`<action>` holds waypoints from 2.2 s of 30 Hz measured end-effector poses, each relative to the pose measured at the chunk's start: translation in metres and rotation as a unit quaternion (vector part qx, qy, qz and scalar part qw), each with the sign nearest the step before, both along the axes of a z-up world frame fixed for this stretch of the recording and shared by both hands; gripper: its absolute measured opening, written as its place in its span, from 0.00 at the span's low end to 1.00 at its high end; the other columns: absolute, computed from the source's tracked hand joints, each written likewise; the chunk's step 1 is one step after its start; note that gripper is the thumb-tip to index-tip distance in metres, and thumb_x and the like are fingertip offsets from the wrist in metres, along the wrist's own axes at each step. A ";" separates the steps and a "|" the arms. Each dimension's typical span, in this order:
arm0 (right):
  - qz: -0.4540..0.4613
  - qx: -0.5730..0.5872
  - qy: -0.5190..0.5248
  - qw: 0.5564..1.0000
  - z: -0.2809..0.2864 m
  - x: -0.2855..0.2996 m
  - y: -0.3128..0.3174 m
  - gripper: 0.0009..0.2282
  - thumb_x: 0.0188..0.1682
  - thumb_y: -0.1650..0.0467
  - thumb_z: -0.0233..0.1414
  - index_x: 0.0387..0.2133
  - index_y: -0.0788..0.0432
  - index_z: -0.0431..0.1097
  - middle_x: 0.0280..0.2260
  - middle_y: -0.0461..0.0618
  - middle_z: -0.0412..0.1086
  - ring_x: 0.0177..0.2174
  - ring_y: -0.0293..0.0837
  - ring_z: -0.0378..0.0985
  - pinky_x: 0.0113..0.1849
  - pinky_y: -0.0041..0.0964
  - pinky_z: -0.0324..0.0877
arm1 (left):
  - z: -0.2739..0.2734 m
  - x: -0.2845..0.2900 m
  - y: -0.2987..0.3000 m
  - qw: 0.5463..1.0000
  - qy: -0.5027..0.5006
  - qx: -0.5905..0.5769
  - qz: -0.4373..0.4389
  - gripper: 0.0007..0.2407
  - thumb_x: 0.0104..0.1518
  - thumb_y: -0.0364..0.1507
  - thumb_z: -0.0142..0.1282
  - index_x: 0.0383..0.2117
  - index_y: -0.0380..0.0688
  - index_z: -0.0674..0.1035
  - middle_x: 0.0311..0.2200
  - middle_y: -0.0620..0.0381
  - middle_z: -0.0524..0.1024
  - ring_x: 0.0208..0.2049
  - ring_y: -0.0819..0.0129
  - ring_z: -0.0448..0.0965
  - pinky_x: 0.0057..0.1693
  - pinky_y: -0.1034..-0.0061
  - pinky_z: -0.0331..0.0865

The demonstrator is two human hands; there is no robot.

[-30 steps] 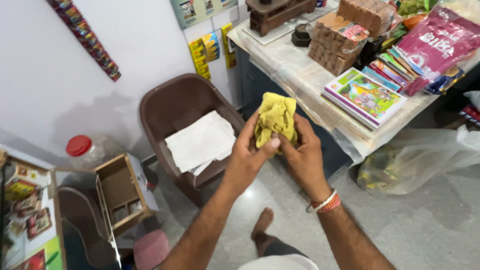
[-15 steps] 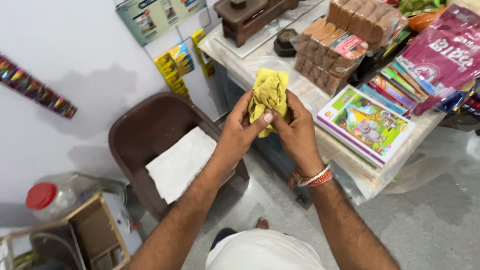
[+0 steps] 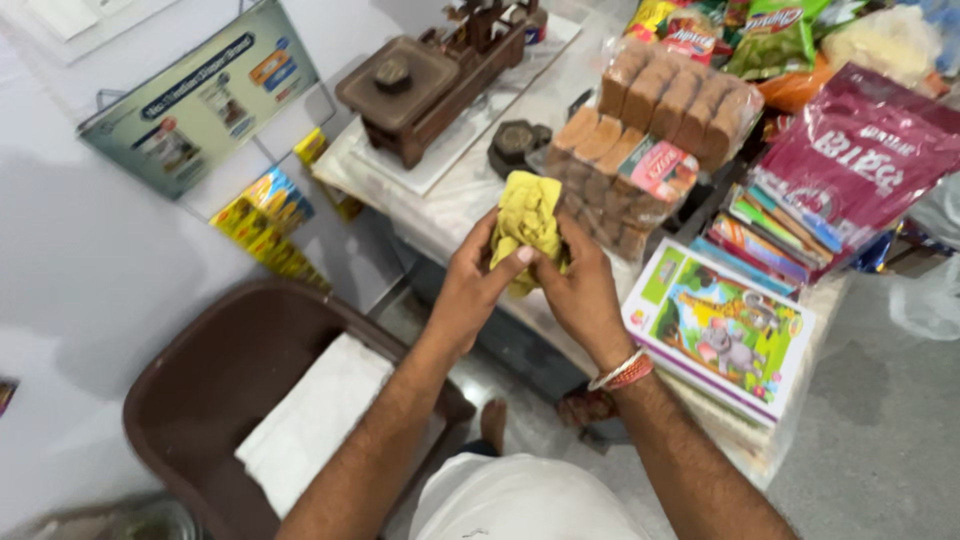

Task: The person wipes a plastic jar with a yellow cloth, then wipes the lid and base of a mechanical scale, and finally wipes the inside and outside of a metal bowl. The person handles the jar, scale, and bowl one at a time.

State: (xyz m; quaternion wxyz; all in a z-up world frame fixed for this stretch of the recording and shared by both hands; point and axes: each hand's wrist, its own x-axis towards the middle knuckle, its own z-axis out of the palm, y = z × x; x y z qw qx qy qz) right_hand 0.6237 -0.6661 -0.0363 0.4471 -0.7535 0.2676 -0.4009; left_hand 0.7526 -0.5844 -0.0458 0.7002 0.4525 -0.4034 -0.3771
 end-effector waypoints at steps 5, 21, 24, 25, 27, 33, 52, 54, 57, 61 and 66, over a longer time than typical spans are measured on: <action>-0.022 -0.066 0.021 0.997 0.000 0.037 -0.040 0.17 0.49 0.75 0.56 0.53 0.65 0.68 0.44 0.58 0.76 0.45 0.47 0.81 0.46 0.38 0.73 | -0.007 0.041 -0.041 1.000 0.019 0.011 -0.014 0.26 0.61 0.28 0.59 0.66 0.34 0.66 0.54 0.53 0.75 0.54 0.69 0.75 0.60 0.75 0.70; 0.018 0.040 -0.057 0.997 -0.003 0.099 -0.122 0.17 0.52 0.72 0.57 0.53 0.67 0.68 0.43 0.51 0.77 0.43 0.37 0.78 0.45 0.32 0.74 | -0.005 0.116 -0.126 0.991 -0.106 0.044 0.073 0.22 0.63 0.31 0.58 0.62 0.33 0.72 0.54 0.53 0.77 0.52 0.70 0.76 0.56 0.76 0.72; 0.009 0.059 -0.058 0.996 -0.001 0.108 -0.131 0.18 0.51 0.72 0.58 0.53 0.67 0.67 0.43 0.51 0.77 0.42 0.37 0.79 0.44 0.31 0.74 | -0.001 0.133 -0.134 0.981 -0.132 0.083 0.117 0.21 0.63 0.32 0.57 0.61 0.37 0.73 0.55 0.53 0.77 0.49 0.69 0.78 0.52 0.75 0.75; 0.004 0.068 -0.052 0.996 0.000 0.110 -0.133 0.18 0.51 0.72 0.58 0.53 0.67 0.67 0.43 0.51 0.77 0.41 0.37 0.79 0.43 0.31 0.74 | 0.000 0.141 -0.135 0.973 -0.152 0.104 0.139 0.21 0.63 0.32 0.56 0.61 0.39 0.73 0.56 0.53 0.77 0.49 0.68 0.79 0.52 0.75 0.76; 0.017 0.066 -0.046 0.997 0.002 0.111 -0.138 0.15 0.52 0.73 0.58 0.50 0.67 0.69 0.41 0.51 0.77 0.40 0.37 0.78 0.43 0.31 0.73 | 0.000 0.160 -0.137 0.959 -0.184 0.115 0.185 0.20 0.63 0.33 0.57 0.60 0.40 0.74 0.56 0.51 0.78 0.50 0.67 0.80 0.54 0.74 0.76; 0.057 0.075 -0.101 0.990 0.008 0.122 -0.152 0.13 0.53 0.73 0.56 0.50 0.67 0.68 0.42 0.48 0.76 0.42 0.36 0.77 0.45 0.29 0.73 | -0.009 0.230 -0.151 0.839 -0.411 0.119 0.337 0.20 0.57 0.33 0.66 0.54 0.42 0.78 0.52 0.44 0.77 0.52 0.52 0.79 0.56 0.62 0.73; -0.088 0.148 -0.115 0.978 -0.011 0.239 -0.200 0.18 0.55 0.74 0.54 0.57 0.69 0.64 0.50 0.51 0.74 0.49 0.38 0.77 0.52 0.32 0.72 | -0.008 0.362 -0.193 0.771 -0.586 0.168 0.185 0.31 0.40 0.38 0.77 0.52 0.39 0.77 0.45 0.43 0.71 0.48 0.43 0.70 0.55 0.51 0.65; -0.099 0.146 -0.120 0.977 -0.011 0.244 -0.199 0.18 0.56 0.74 0.54 0.57 0.69 0.64 0.51 0.51 0.74 0.50 0.37 0.77 0.53 0.32 0.72 | -0.005 0.365 -0.195 0.786 -0.576 0.151 0.165 0.30 0.39 0.37 0.77 0.51 0.39 0.77 0.45 0.43 0.71 0.48 0.44 0.70 0.56 0.52 0.66; -0.138 0.132 -0.099 0.977 -0.007 0.243 -0.191 0.16 0.57 0.74 0.54 0.57 0.68 0.65 0.50 0.50 0.74 0.49 0.36 0.76 0.52 0.31 0.72 | 0.002 0.369 -0.195 0.800 -0.566 0.139 0.142 0.29 0.39 0.37 0.77 0.50 0.39 0.78 0.45 0.44 0.71 0.48 0.45 0.70 0.56 0.54 0.67; -0.219 0.128 -0.082 0.964 0.010 0.230 -0.186 0.13 0.58 0.74 0.55 0.53 0.68 0.67 0.48 0.49 0.75 0.44 0.34 0.76 0.48 0.29 0.72 | 0.016 0.355 -0.199 0.817 -0.554 0.108 0.114 0.29 0.40 0.38 0.77 0.49 0.40 0.78 0.45 0.44 0.71 0.48 0.45 0.70 0.55 0.54 0.67; -0.227 0.062 -0.106 0.966 0.034 0.211 -0.179 0.12 0.61 0.74 0.55 0.55 0.67 0.67 0.49 0.47 0.74 0.46 0.34 0.77 0.50 0.29 0.73 | 0.029 0.304 -0.198 0.842 -0.538 0.032 -0.012 0.29 0.42 0.36 0.75 0.52 0.37 0.76 0.44 0.44 0.71 0.46 0.47 0.71 0.52 0.54 0.68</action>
